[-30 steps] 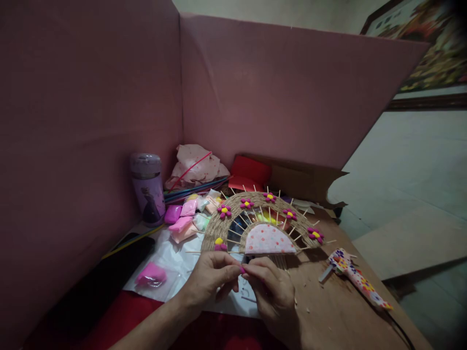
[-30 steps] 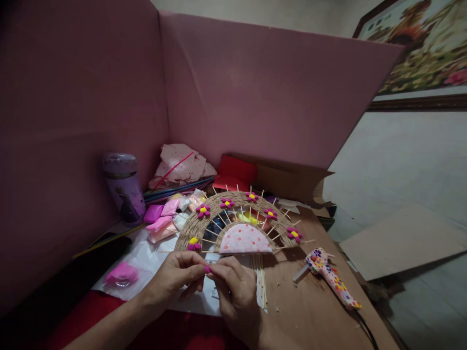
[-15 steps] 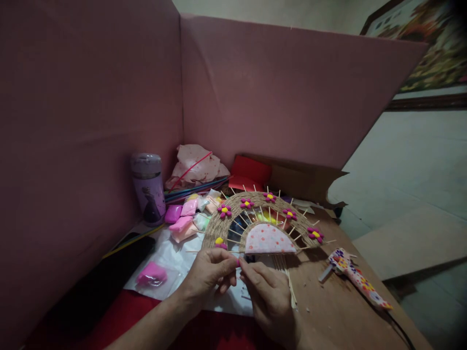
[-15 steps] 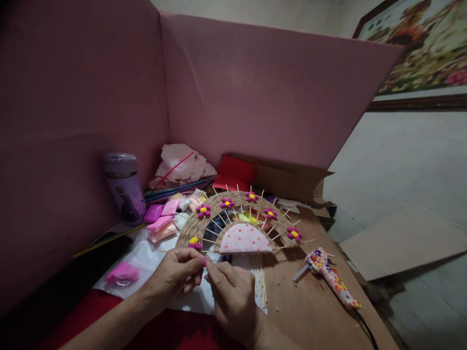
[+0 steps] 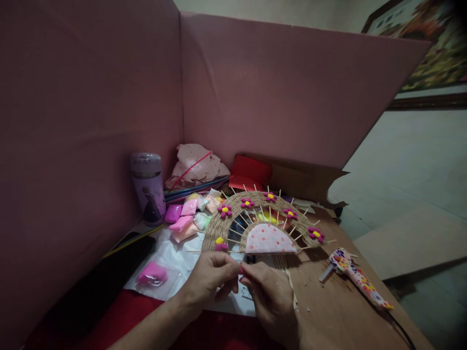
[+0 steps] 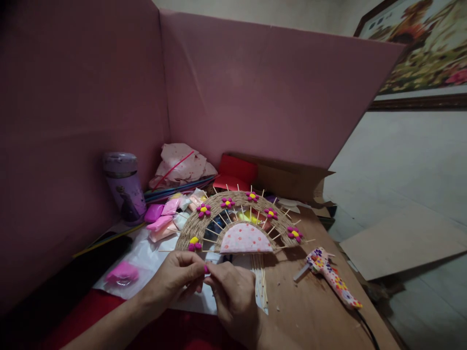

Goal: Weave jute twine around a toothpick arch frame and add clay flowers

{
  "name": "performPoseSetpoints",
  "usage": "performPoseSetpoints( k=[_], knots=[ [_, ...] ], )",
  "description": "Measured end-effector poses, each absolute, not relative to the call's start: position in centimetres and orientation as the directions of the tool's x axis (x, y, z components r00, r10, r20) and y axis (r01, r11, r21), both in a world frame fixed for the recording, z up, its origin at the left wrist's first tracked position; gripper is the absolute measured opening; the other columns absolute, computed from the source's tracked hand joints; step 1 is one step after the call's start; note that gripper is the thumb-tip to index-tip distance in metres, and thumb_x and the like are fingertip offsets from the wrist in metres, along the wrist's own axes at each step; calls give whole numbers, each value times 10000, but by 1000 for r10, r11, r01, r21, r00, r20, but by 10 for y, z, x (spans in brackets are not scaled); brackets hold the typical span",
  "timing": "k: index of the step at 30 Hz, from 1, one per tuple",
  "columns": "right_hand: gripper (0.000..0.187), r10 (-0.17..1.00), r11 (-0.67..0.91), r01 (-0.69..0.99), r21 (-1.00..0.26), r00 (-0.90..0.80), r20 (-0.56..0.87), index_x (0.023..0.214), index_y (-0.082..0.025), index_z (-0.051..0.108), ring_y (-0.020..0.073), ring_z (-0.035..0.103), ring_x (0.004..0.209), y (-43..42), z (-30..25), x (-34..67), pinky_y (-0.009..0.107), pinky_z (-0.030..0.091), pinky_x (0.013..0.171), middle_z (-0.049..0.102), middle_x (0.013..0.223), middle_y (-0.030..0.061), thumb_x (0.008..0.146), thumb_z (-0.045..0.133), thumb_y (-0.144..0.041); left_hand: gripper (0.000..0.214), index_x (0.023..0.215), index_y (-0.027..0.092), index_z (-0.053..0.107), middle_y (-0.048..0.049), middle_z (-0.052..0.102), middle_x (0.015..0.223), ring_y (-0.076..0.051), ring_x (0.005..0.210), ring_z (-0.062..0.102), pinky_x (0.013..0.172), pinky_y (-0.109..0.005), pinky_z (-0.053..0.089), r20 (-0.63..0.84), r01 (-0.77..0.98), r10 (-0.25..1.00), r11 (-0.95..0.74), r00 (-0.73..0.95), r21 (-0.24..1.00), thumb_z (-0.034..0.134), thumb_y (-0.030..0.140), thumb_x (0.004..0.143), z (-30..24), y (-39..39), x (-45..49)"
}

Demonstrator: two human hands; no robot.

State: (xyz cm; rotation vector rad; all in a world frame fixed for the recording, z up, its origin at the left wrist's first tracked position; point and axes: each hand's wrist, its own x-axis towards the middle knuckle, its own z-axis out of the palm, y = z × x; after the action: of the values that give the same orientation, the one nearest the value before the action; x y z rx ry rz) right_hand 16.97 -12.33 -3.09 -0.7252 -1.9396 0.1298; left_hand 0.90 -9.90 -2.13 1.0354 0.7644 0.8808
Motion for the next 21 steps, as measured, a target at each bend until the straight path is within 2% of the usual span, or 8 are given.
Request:
performPoseSetpoints(
  k=[5, 11, 15, 21],
  knots=[
    [249, 556, 801, 431, -415, -278, 783, 1035, -207, 583, 123, 562, 570, -125, -30, 170, 248, 405, 536, 638, 706, 4, 830, 537, -74, 402, 588, 114, 584, -8, 560, 453, -30, 323, 356, 331, -166, 216, -91, -160, 896, 176, 434, 971, 652, 497, 690, -20, -104, 8],
    [230, 559, 796, 459, -395, -306, 771, 1061, -191, 578, 145, 588, 617, -123, -31, 172, 267, 413, 561, 657, 742, 27, 841, 559, -128, 420, 579, 130, 537, -8, 565, 459, -30, 310, 341, 330, -173, 196, -118, -126, 902, 186, 416, 974, 641, 523, 684, -17, -104, 8],
    [222, 595, 778, 437, -451, -284, 752, 1030, -202, 593, 134, 588, 610, -121, -31, 172, 250, 425, 550, 659, 751, 20, 835, 554, -101, 442, 666, 127, 560, -5, 568, 471, -39, 310, 351, 330, -177, 204, -113, -139, 912, 181, 395, 974, 575, 565, 722, -14, -103, 8],
    [279, 590, 791, 385, -475, -276, 759, 1058, -201, 578, 125, 584, 614, -119, -32, 171, 235, 444, 551, 647, 743, 17, 817, 560, -60, 384, 673, 135, 550, 12, 565, 473, -29, 310, 330, 334, -172, 213, -149, -145, 889, 231, 433, 962, 647, 506, 684, -13, -103, 6]
  ],
)
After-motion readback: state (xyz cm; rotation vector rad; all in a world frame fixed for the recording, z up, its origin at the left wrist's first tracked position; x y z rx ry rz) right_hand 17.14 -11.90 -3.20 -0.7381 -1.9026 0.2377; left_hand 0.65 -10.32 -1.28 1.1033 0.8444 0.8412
